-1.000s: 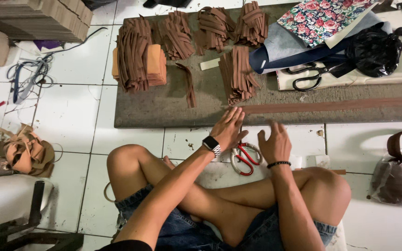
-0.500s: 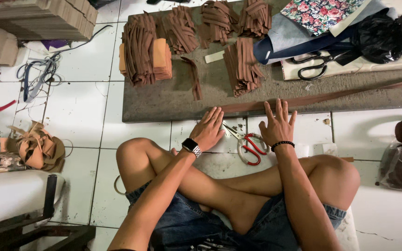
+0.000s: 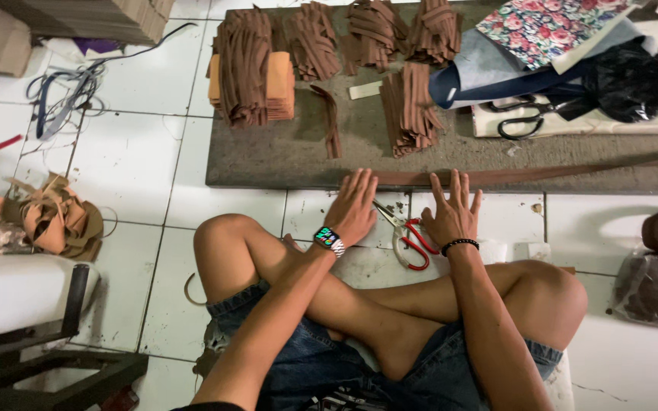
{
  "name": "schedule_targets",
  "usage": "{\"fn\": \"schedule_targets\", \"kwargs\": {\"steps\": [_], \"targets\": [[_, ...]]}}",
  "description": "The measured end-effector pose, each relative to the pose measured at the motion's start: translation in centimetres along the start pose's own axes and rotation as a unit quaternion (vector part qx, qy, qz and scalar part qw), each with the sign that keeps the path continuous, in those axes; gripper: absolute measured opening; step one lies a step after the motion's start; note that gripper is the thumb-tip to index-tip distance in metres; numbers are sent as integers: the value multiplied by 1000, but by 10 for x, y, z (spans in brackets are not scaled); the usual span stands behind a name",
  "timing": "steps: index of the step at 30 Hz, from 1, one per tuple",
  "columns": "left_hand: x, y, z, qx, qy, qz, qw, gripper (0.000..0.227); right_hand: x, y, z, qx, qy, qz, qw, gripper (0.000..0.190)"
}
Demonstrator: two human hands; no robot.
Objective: The person sits on the floor and uses scissors to cut a long strip of brown fabric into smaller, uniform pieces. They repeatedly measure the fabric by hand, cut a segment, and place it onto a growing pile of cut pieces on the floor.
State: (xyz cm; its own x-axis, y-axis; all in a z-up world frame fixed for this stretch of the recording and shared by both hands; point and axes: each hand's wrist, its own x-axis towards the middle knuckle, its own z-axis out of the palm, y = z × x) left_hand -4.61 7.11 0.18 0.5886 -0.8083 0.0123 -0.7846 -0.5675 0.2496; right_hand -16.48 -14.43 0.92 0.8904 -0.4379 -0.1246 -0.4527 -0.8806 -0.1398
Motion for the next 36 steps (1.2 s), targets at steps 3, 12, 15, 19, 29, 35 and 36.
{"fn": "schedule_targets", "kwargs": {"steps": [3, 12, 15, 19, 29, 35, 36], "targets": [[7, 3, 16, 38, 32, 5, 999, 76, -1, 0, -1, -2, -3, 0, 1000, 86], [5, -2, 26, 61, 60, 15, 996, 75, -4, -5, -6, 0, -6, 4, 1000, 87], [4, -3, 26, 50, 65, 19, 996, 75, -5, -5, -6, -2, -4, 5, 1000, 87], [4, -6, 27, 46, 72, 26, 996, 75, -5, -6, -5, -12, -3, 7, 1000, 87], [3, -5, 24, 45, 48, 18, 998, 77, -9, -12, -9, 9, 10, 16, 1000, 85], [7, -11, 41, 80, 77, 27, 993, 73, -16, -1, 40, -28, 13, 51, 998, 42], [6, -11, 42, 78, 83, 30, 993, 75, -25, -1, 52, -33, -73, 66, 995, 41]]}}
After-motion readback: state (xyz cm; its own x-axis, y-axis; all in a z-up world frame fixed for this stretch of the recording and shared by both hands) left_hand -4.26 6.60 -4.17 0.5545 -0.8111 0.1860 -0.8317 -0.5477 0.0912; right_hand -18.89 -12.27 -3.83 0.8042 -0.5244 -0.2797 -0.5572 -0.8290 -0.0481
